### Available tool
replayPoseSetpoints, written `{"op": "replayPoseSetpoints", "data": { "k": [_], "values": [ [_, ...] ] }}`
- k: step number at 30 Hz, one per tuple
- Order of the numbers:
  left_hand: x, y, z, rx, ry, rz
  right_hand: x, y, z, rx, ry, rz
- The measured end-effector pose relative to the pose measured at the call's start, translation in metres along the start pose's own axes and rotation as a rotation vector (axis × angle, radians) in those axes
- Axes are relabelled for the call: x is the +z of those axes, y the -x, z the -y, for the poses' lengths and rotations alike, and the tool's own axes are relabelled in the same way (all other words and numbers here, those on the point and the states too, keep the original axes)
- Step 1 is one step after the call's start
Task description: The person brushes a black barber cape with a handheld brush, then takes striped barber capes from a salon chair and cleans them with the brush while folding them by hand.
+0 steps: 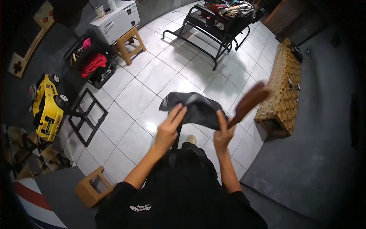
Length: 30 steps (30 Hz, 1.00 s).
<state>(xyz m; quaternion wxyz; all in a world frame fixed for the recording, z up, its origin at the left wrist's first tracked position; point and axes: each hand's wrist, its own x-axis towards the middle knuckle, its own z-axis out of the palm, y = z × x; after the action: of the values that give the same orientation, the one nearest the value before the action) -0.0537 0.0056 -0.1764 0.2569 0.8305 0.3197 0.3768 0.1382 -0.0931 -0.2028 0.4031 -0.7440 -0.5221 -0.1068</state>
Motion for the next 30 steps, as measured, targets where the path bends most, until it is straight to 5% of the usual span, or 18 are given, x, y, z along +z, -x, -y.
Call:
{"op": "replayPoseSetpoints", "data": {
  "k": [1, 3, 5, 11, 15, 21, 22, 25, 26, 29, 30],
  "values": [
    [0.018, 0.033, 0.028, -0.111, -0.024, 0.206, 0.017, 0.034, -0.019, 0.070, 0.120, 0.108],
    [0.059, 0.122, 0.104, -0.235, -0.197, 0.762, 0.030, 0.099, -0.060, 0.337, 0.283, 0.983],
    [0.067, 0.145, 0.112, -0.362, -0.282, 1.260, 0.054, 0.160, -0.099, 0.471, 0.200, 1.542],
    [0.051, 0.141, 0.118, -0.482, -0.120, 0.959, 0.039, 0.130, -0.065, 0.422, 0.011, 1.108],
    [0.009, 0.081, 0.076, -0.330, 0.054, 0.237, 0.025, 0.086, -0.022, 0.324, -0.134, 0.652],
    [-0.052, 0.019, -0.017, -0.067, 0.145, -0.357, -0.030, -0.014, 0.055, 0.023, -0.295, 0.018],
    [-0.050, 0.019, -0.019, 0.037, 0.037, -0.355, -0.023, -0.010, 0.051, 0.015, -0.269, -0.037],
    [-0.015, 0.050, 0.012, -0.099, 0.124, -0.040, 0.012, 0.031, 0.018, -0.078, -0.055, -0.018],
    [0.009, 0.086, 0.048, -0.204, 0.039, 0.212, 0.022, 0.065, 0.001, 0.135, 0.004, 0.280],
    [0.045, 0.169, 0.129, -0.482, -0.146, 1.158, 0.058, 0.170, -0.082, 0.214, 0.154, 1.253],
    [0.041, 0.173, 0.125, -0.457, -0.135, 1.129, 0.058, 0.177, -0.084, 0.252, 0.005, 1.523]
  ]
}}
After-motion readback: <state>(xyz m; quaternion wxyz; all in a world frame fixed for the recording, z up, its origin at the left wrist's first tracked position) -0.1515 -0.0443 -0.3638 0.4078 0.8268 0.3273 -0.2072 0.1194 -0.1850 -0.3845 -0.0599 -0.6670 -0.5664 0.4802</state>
